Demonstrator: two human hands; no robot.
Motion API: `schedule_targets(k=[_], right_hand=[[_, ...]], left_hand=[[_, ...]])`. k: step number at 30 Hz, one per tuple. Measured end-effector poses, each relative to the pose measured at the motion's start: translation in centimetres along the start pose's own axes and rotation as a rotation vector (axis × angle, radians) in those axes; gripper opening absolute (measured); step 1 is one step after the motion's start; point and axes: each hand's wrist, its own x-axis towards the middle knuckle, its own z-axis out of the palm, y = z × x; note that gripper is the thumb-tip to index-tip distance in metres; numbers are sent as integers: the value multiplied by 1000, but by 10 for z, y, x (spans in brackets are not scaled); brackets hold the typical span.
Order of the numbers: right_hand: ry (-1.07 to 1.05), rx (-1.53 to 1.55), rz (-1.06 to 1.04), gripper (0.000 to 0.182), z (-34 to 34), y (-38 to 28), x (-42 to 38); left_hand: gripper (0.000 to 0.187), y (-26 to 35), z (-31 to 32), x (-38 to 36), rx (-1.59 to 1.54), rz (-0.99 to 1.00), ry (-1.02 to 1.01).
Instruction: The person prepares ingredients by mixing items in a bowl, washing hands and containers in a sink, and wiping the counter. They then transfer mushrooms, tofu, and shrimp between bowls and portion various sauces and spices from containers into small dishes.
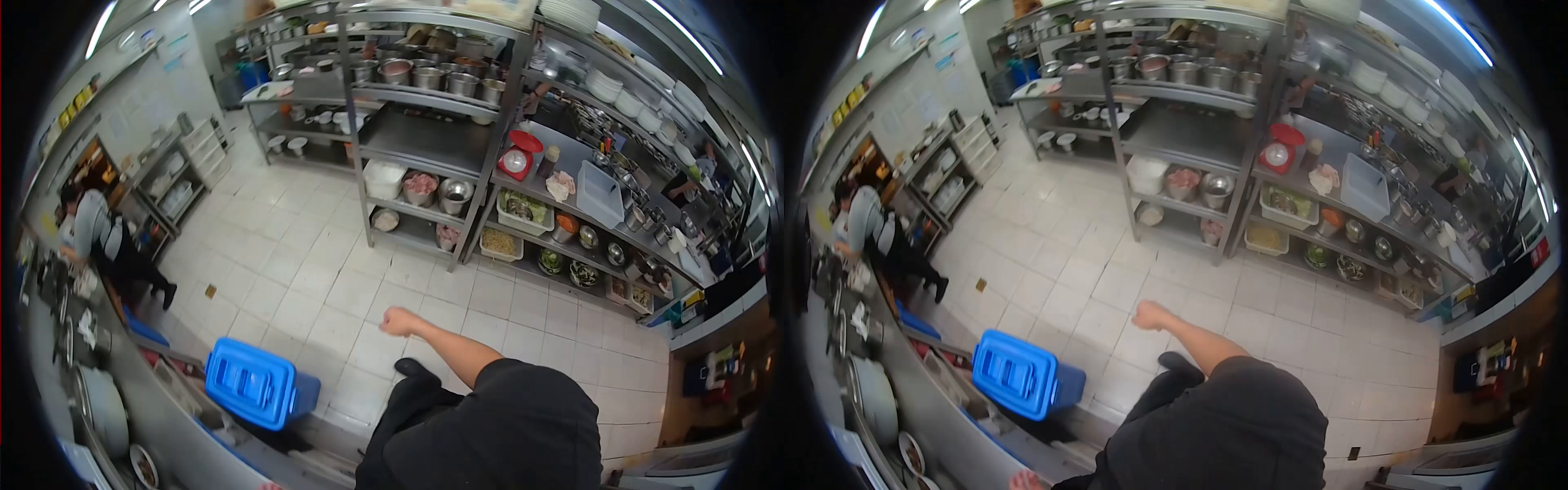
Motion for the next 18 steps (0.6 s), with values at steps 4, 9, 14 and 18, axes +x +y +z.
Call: schedule_targets(k=[4,9,14,18], right_hand=[[435,199,-34,33,-185,41,68],[719,207,-208,29,-409,40,90],[760,292,-207,26,-493,65,93],[539,356,-115,30,-507,77,84]], left_hand=[[41,-43,323,-90,226,-137,-421],[32,-127,643,-146,671,-4,-977],[26,-135,880,-230,759,247,-1273],[18,-109,1001,-263,689,433,-1465]])
